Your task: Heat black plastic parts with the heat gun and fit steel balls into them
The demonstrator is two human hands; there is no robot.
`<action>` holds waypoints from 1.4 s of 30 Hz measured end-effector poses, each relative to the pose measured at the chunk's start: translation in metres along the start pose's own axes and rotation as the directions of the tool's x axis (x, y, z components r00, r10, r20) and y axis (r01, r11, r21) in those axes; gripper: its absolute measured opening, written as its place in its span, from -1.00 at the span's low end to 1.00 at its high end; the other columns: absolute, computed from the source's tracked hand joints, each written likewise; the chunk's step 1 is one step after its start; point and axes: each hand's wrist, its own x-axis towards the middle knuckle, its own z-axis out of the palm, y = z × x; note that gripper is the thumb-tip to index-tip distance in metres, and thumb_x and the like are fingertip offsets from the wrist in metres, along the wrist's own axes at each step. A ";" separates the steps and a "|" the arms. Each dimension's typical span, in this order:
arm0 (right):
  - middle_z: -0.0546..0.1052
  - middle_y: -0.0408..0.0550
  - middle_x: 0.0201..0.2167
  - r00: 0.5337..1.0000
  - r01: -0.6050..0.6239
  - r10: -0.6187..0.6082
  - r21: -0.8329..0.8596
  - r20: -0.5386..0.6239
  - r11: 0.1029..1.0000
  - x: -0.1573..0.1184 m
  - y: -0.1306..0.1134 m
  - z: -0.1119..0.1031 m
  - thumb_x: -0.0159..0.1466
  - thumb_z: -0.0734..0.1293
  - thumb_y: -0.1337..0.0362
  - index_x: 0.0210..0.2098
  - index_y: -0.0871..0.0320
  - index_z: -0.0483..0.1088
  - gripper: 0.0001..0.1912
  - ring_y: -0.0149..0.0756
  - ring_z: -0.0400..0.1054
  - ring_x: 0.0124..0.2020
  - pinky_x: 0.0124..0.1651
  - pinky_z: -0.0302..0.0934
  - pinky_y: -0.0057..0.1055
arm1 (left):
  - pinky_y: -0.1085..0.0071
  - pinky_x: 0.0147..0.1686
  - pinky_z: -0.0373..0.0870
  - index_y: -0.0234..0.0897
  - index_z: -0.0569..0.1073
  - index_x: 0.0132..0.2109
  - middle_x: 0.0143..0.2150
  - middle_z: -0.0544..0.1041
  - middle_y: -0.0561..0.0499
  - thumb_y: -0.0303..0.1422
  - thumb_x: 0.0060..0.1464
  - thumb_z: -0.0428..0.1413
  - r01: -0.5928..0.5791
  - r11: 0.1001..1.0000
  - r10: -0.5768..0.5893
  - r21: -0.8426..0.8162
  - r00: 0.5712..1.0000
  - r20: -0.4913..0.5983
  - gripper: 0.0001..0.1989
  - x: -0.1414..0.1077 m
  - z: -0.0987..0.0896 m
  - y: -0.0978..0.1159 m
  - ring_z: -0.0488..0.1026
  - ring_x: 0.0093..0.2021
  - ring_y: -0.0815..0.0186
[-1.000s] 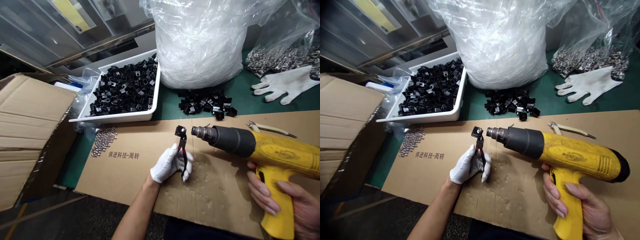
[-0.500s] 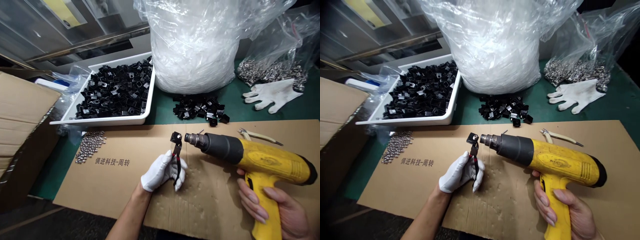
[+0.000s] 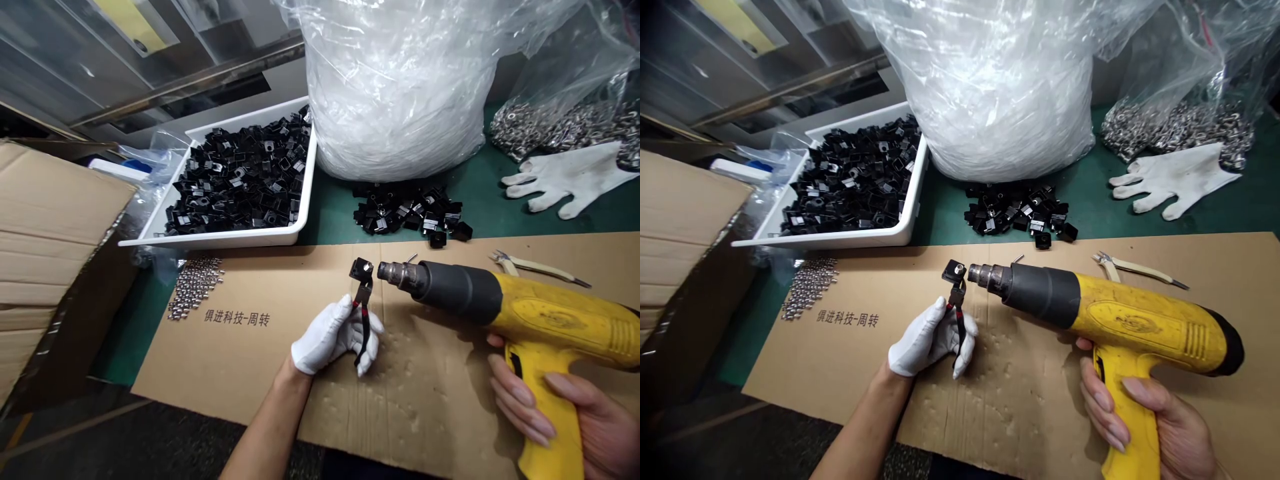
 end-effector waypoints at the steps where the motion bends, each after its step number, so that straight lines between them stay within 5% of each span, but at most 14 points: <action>1: 0.43 -0.01 -0.38 1.000 0.002 -0.002 -0.008 -0.003 1.000 0.000 0.000 0.001 0.31 0.39 0.13 0.12 0.07 0.51 -0.59 -0.38 0.19 -0.57 -0.53 0.17 -0.42 | 0.38 -0.53 0.42 -0.44 0.55 -0.07 -0.48 0.60 -0.16 0.20 0.35 -0.09 0.002 1.000 -0.002 0.005 1.000 0.005 -0.28 0.000 -0.001 0.000 0.52 -0.61 0.23; 13: 0.41 -0.04 -0.40 1.000 -0.011 0.012 -0.059 0.008 0.998 0.000 -0.005 0.003 0.29 0.41 0.11 0.11 0.05 0.52 -0.59 -0.38 0.17 -0.57 -0.54 0.15 -0.41 | 0.40 -0.52 0.42 -0.48 0.57 -0.07 -0.47 0.59 -0.15 0.21 0.32 -0.04 0.007 0.992 -0.001 0.125 0.999 -0.052 -0.27 -0.007 -0.008 0.010 0.53 -0.59 0.25; 42: 0.40 -0.04 -0.41 1.000 -0.004 0.002 -0.110 -0.016 0.994 0.002 -0.006 0.007 0.28 0.41 0.11 0.10 0.02 0.51 -0.60 -0.36 0.14 -0.59 -0.55 0.11 -0.37 | 0.39 -0.51 0.42 -0.49 0.57 0.00 -0.47 0.60 -0.15 0.21 0.31 -0.01 0.032 0.992 -0.026 0.125 0.998 -0.049 -0.26 -0.008 -0.007 0.012 0.54 -0.58 0.24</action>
